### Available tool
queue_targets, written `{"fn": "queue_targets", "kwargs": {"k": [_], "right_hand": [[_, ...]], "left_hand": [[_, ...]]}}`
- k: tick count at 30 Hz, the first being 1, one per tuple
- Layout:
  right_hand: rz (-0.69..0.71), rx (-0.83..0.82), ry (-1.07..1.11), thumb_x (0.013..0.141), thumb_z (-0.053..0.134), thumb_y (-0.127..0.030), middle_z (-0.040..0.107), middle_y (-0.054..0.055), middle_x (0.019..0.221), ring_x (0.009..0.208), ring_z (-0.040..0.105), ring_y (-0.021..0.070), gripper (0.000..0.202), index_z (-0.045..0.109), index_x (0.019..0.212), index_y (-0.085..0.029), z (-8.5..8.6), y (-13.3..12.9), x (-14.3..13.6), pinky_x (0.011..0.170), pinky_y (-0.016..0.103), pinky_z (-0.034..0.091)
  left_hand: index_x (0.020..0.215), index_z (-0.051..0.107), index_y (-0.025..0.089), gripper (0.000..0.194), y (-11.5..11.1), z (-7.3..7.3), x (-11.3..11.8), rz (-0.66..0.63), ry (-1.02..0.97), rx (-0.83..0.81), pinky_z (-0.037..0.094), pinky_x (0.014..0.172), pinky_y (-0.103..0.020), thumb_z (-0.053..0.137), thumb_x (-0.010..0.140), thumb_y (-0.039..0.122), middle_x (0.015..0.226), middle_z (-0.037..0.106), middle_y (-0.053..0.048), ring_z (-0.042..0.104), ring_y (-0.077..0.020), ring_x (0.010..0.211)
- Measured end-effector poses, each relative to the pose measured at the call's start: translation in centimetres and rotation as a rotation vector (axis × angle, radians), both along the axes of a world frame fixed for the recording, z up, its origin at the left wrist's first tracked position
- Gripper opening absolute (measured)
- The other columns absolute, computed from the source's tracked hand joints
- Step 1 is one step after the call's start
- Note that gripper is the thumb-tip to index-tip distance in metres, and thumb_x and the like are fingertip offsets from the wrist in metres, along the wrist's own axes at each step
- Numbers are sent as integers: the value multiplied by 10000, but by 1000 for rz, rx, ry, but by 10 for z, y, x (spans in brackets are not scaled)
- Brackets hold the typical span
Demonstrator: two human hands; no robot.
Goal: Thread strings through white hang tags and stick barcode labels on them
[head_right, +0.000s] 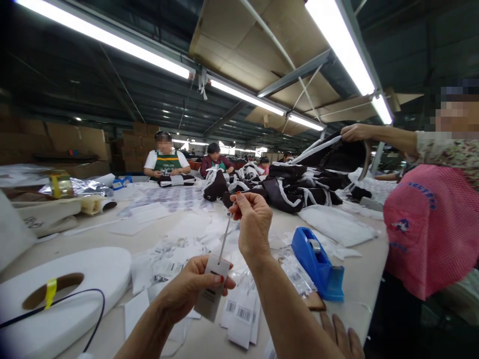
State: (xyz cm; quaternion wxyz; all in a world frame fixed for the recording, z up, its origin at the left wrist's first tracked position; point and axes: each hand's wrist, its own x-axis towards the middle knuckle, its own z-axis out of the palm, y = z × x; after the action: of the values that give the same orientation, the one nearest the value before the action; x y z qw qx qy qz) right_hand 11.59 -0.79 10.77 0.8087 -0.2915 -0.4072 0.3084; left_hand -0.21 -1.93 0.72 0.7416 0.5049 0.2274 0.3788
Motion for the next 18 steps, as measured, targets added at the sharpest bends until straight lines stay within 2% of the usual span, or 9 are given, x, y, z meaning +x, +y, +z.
{"fn": "queue_targets", "kwargs": {"k": [6, 11, 14, 18], "right_hand": [[-20, -35, 72, 656, 632, -156, 631, -28, 543, 397, 492, 34, 90, 563, 613, -120, 2, 1, 6, 364, 133, 332], [-2, -131, 122, 720, 600, -113, 621, -36, 551, 402, 493, 29, 120, 545, 613, -121, -4, 8, 2, 358, 125, 338], [39, -238, 133, 772, 578, -94, 604, -39, 569, 415, 485, 24, 157, 526, 625, -119, -16, 15, -5, 358, 116, 332], [129, -428, 97, 843, 543, -131, 577, -39, 658, 468, 502, 43, 120, 549, 725, -110, -44, 25, -17, 394, 143, 392]], "left_hand": [[866, 635, 88, 228, -13, -8, 1, -23, -16, 3, 412, 581, -258, 647, 680, 219, 636, 697, -63, 622, -158, 577], [888, 606, 86, 214, -30, -16, -12, 14, -24, -56, 442, 619, -302, 612, 724, 222, 665, 664, -51, 627, -163, 569], [936, 570, 90, 226, -42, -21, -24, 42, -23, -91, 448, 589, -300, 584, 741, 204, 682, 656, -57, 624, -164, 561], [943, 521, 106, 220, -60, -29, -36, 105, -10, -154, 443, 510, -291, 556, 740, 185, 672, 645, -53, 605, -158, 497]]}}
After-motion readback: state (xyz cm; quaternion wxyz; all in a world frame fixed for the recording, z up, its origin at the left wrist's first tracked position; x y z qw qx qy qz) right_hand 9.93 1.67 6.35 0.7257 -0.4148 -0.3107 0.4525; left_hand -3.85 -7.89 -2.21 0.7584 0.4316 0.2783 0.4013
